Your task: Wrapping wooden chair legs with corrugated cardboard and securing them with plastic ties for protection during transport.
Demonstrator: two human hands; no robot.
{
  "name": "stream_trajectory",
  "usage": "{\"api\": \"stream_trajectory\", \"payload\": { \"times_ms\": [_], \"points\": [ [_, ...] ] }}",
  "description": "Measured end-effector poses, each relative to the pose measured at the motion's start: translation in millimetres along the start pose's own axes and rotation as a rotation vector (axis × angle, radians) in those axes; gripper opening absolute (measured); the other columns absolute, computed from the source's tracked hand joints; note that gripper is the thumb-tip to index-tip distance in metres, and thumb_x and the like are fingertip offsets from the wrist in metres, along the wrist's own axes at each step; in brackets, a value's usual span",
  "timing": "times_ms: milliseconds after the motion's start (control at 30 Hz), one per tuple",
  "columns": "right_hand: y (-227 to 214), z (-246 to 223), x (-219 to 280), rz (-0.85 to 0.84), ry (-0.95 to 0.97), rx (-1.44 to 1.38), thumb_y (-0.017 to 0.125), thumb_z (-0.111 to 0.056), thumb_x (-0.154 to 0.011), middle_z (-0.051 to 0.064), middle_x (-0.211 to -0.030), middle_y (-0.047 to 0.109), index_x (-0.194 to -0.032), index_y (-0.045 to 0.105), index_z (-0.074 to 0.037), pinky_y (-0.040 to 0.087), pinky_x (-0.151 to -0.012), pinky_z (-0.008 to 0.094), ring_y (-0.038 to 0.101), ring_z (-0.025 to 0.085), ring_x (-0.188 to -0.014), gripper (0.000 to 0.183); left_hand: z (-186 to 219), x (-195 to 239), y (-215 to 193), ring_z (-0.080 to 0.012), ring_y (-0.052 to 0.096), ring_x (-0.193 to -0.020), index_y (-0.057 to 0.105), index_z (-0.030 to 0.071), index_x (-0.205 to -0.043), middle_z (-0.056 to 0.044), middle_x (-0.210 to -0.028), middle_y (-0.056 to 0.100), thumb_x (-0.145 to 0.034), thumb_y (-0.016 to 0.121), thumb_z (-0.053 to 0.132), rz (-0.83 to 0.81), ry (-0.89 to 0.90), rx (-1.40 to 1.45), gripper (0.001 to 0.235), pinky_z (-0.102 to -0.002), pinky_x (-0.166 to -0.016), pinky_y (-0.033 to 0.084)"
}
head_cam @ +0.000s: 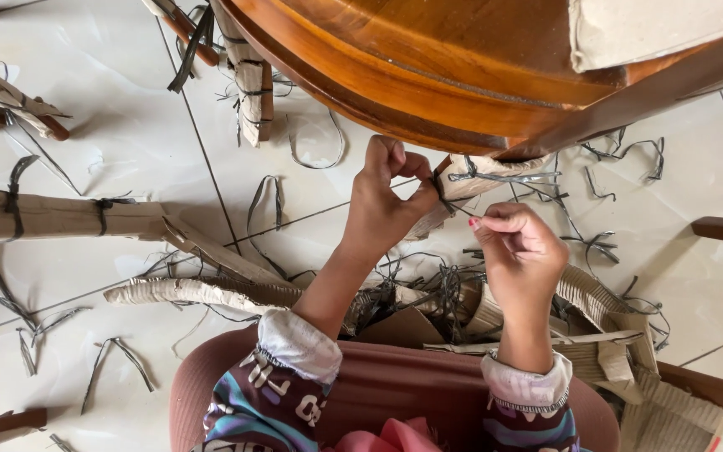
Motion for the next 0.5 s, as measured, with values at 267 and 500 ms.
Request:
{"api": "stream_trajectory", "payload": {
  "times_ms": [267,500],
  "points": [
    [6,25,7,0.075,-0.017,0.028,0.069,0.026,-0.088,0.022,-0.087,0.069,-0.089,0.067,0.007,0.056,-0.067,0.031,0.067,0.021,-0.070,0.020,1,3,-13,-0.0178,0.073,-0.078,0.040,0.015,-0.098,-0.004,-0.079,0.071,-0.079,0.071,-0.002,-0.046,-0.136,0.087,0.041,-0.033,-0.089,0.058],
    [-17,70,31,0.128,0.068,0.099,0.069,0.018,-0.092,0.018,-0.091,0.069,-0.101,0.069,0.004,0.058,-0.068,0.033,0.069,0.023,-0.071,0.017,-9,7,-39,-0.0455,0.055,-0.131,0.050,0.014,-0.139,-0.023,-0.137,0.064,-0.076,0.085,0.019,-0.538,-0.421,-0.150,0.073,-0.054,-0.110,0.048]
  ]
}}
Point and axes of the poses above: each hand's wrist, its own x-axis away from the middle knuckle, its own y-axis out of the palm, z = x × y, the point moved 2 cm from there along -x, towards the middle knuckle
